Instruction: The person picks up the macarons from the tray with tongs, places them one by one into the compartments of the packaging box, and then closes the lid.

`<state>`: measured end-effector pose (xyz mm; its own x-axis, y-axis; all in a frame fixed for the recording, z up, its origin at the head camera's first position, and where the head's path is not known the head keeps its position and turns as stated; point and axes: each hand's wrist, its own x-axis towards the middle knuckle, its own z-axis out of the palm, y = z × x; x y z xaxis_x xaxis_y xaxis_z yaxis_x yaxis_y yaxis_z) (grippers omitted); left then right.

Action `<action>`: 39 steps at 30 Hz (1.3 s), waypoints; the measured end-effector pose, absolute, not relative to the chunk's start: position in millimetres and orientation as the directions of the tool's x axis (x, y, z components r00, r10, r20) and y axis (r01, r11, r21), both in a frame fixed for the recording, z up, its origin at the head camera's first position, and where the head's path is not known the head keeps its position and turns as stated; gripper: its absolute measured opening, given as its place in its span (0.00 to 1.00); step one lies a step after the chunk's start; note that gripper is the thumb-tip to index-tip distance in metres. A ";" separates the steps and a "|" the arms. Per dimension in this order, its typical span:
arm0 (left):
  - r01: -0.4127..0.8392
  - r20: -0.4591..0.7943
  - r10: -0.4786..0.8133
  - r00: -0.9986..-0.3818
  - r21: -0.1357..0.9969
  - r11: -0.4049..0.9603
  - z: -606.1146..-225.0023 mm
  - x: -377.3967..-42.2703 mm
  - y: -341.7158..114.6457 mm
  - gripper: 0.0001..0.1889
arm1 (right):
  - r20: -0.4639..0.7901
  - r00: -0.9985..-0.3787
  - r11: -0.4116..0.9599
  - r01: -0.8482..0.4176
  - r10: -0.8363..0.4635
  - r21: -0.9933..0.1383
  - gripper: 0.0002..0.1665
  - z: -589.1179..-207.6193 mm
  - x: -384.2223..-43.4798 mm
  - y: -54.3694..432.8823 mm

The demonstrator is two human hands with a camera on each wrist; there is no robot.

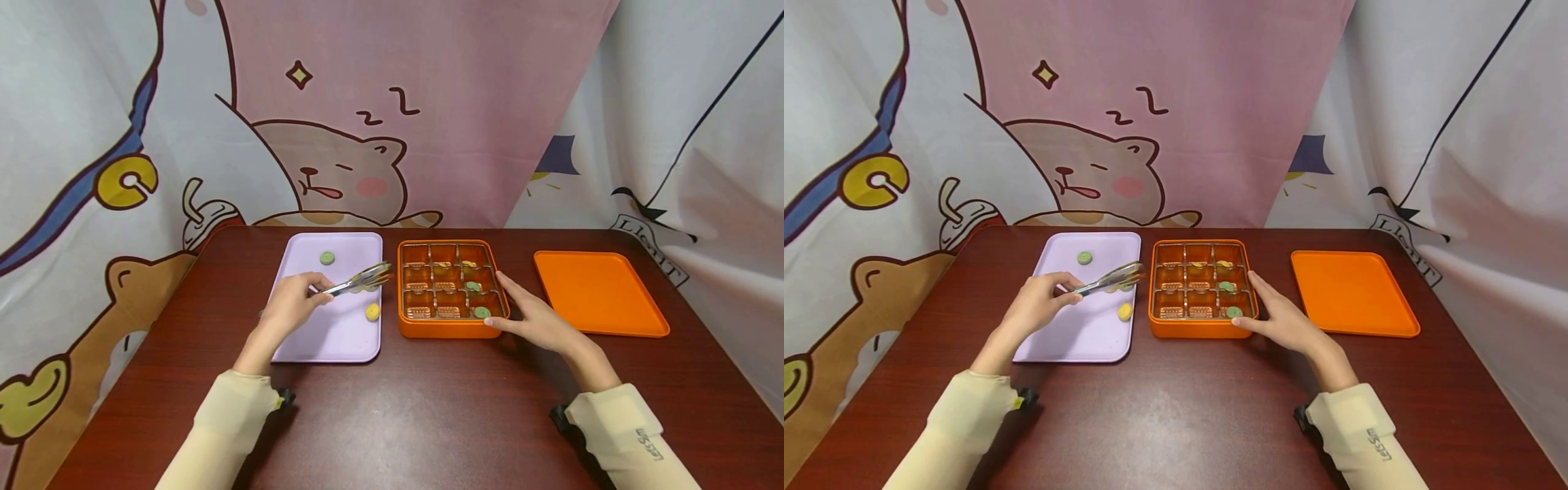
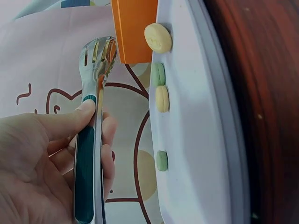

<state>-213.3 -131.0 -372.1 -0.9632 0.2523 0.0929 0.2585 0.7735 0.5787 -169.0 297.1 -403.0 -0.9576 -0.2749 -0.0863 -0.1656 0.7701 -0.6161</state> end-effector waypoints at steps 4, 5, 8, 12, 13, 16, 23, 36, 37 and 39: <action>0.257 0.098 0.246 -0.964 0.573 0.778 -370.9 -215.1 -124.8 0.08 | -0.091 -0.958 0.769 -0.161 -0.273 -0.618 0.59 -401.8 -168.3 296.7; 0.257 0.097 0.248 -0.964 0.577 0.775 -370.5 -215.4 -123.1 0.08 | -0.092 -0.958 0.769 -0.160 -0.273 -0.619 0.59 -401.6 -168.2 296.5; 0.257 0.093 0.252 -0.963 0.590 0.765 -369.6 -216.1 -117.8 0.08 | -0.095 -0.958 0.767 -0.155 -0.271 -0.623 0.60 -401.7 -168.7 296.5; 0.262 0.091 0.260 -0.961 0.597 0.758 -368.2 -216.8 -111.0 0.08 | -0.098 -0.958 0.766 -0.153 -0.271 -0.625 0.60 -401.5 -169.4 296.6; 0.265 0.093 0.263 -0.960 0.597 0.757 -367.8 -216.9 -109.1 0.08 | -0.098 -0.958 0.766 -0.153 -0.271 -0.624 0.60 -401.5 -169.4 296.6; 0.276 0.100 0.272 -0.957 0.603 0.749 -366.9 -217.7 -103.4 0.08 | -0.096 -0.957 0.767 -0.156 -0.273 -0.622 0.60 -401.5 -169.2 296.8; 0.289 0.099 0.292 -0.951 0.620 0.730 -367.0 -221.3 -88.8 0.08 | -0.095 -0.956 0.765 -0.159 -0.276 -0.625 0.59 -400.5 -167.9 296.7; 0.311 0.096 0.325 -0.941 0.622 0.718 -370.3 -228.2 -63.2 0.08 | -0.098 -0.957 0.769 -0.157 -0.274 -0.619 0.60 -401.4 -169.2 297.3; 0.310 0.094 0.325 -0.941 0.624 0.717 -370.5 -228.5 -61.3 0.08 | -0.098 -0.957 0.770 -0.156 -0.273 -0.619 0.60 -401.4 -169.1 297.3; 0.313 0.094 0.329 -0.940 0.623 0.717 -370.9 -229.0 -57.7 0.08 | -0.096 -0.957 0.769 -0.157 -0.273 -0.619 0.60 -401.3 -169.1 297.1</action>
<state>-229.0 -57.7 -370.9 -0.9396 0.3291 0.0936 0.3132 0.7170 0.6228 -169.1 297.1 -401.3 -0.9571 -0.2734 -0.0964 -0.1574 0.7695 -0.6190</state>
